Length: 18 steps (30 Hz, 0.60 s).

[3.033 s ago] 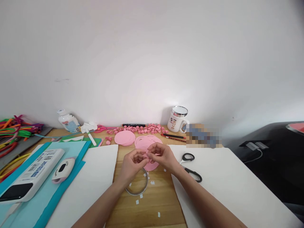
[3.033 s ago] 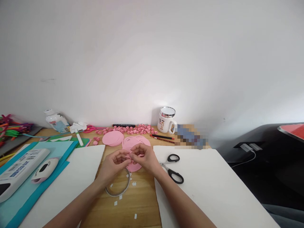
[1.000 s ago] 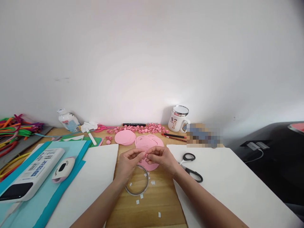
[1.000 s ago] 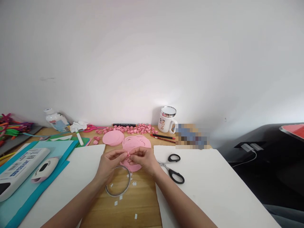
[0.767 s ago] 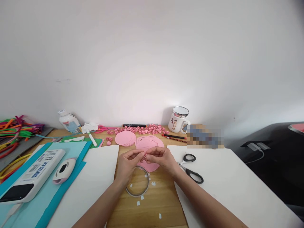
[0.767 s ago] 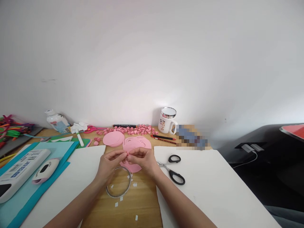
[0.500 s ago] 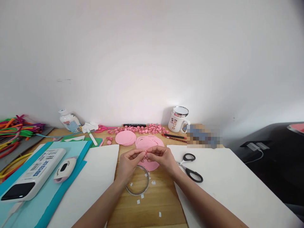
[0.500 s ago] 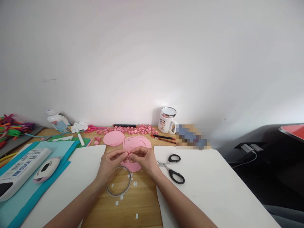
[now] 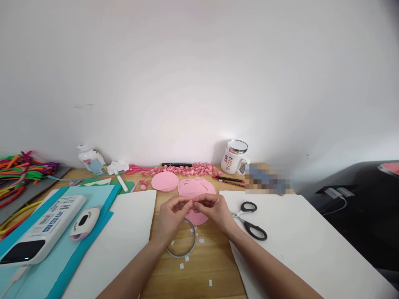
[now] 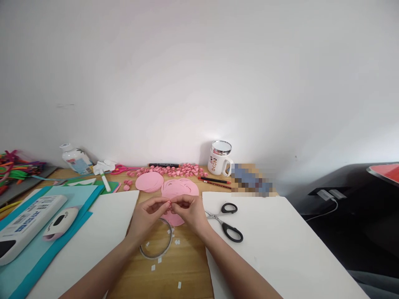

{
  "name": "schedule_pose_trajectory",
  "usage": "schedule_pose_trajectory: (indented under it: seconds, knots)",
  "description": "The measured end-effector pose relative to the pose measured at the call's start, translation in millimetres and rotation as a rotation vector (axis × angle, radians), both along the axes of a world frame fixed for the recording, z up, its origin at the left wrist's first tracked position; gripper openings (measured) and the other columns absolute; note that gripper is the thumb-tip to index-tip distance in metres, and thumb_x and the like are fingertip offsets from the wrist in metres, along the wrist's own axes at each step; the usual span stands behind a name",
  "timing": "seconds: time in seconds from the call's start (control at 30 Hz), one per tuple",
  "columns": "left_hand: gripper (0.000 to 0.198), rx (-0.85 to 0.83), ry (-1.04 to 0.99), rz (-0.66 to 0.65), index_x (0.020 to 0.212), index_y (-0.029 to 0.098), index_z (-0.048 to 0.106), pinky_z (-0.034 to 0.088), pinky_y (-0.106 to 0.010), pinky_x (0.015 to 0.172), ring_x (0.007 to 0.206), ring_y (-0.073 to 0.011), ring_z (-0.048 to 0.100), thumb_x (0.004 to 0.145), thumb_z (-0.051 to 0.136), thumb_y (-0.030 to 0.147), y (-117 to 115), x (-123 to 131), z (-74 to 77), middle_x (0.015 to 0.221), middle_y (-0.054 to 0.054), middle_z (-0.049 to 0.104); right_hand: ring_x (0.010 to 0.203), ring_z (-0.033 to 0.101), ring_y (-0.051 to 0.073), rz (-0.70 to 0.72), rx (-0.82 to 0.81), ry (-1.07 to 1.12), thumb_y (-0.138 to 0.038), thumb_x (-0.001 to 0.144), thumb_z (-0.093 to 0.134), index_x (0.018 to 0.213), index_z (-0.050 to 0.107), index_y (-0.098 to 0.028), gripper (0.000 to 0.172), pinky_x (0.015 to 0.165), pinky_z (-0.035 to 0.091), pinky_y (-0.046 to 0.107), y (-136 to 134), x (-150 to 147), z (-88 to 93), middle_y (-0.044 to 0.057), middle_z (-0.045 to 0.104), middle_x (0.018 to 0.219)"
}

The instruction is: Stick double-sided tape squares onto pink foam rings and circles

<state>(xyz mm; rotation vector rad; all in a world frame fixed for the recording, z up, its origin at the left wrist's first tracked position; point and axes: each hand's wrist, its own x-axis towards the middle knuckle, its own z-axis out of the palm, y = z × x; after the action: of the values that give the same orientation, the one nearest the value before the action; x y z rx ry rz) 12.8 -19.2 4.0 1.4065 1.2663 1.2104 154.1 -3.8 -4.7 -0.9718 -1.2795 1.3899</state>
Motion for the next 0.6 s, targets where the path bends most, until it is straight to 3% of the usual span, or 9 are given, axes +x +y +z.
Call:
schedule_pose_trajectory:
  seconds: [0.27, 0.6]
  knots:
    - [0.011, 0.124, 0.151, -0.015, 0.073, 0.016, 0.066, 0.049, -0.024, 0.058, 0.069, -0.0164, 0.061, 0.071, 0.058, 0.022, 0, 0, -3.7, 0.075, -0.005, 0.067, 0.054, 0.061, 0.013, -0.017, -0.009, -0.075, -0.024, 0.058, 0.067, 0.07, 0.067, -0.012, 0.017, 0.056, 0.05, 0.025, 1, 1, -4.8, 0.004, 0.067, 0.061]
    - [0.015, 0.049, 0.078, -0.014, 0.076, 0.016, 0.067, 0.049, -0.024, 0.061, 0.069, -0.0166, 0.062, 0.07, 0.06, 0.028, 2, -2, -1.8, 0.076, -0.005, 0.068, 0.052, 0.06, 0.013, -0.002, -0.124, -0.041, -0.034, 0.057, 0.069, 0.065, 0.066, -0.012, 0.024, 0.057, 0.051, 0.026, 0, 3, 6.0, 0.004, 0.066, 0.059]
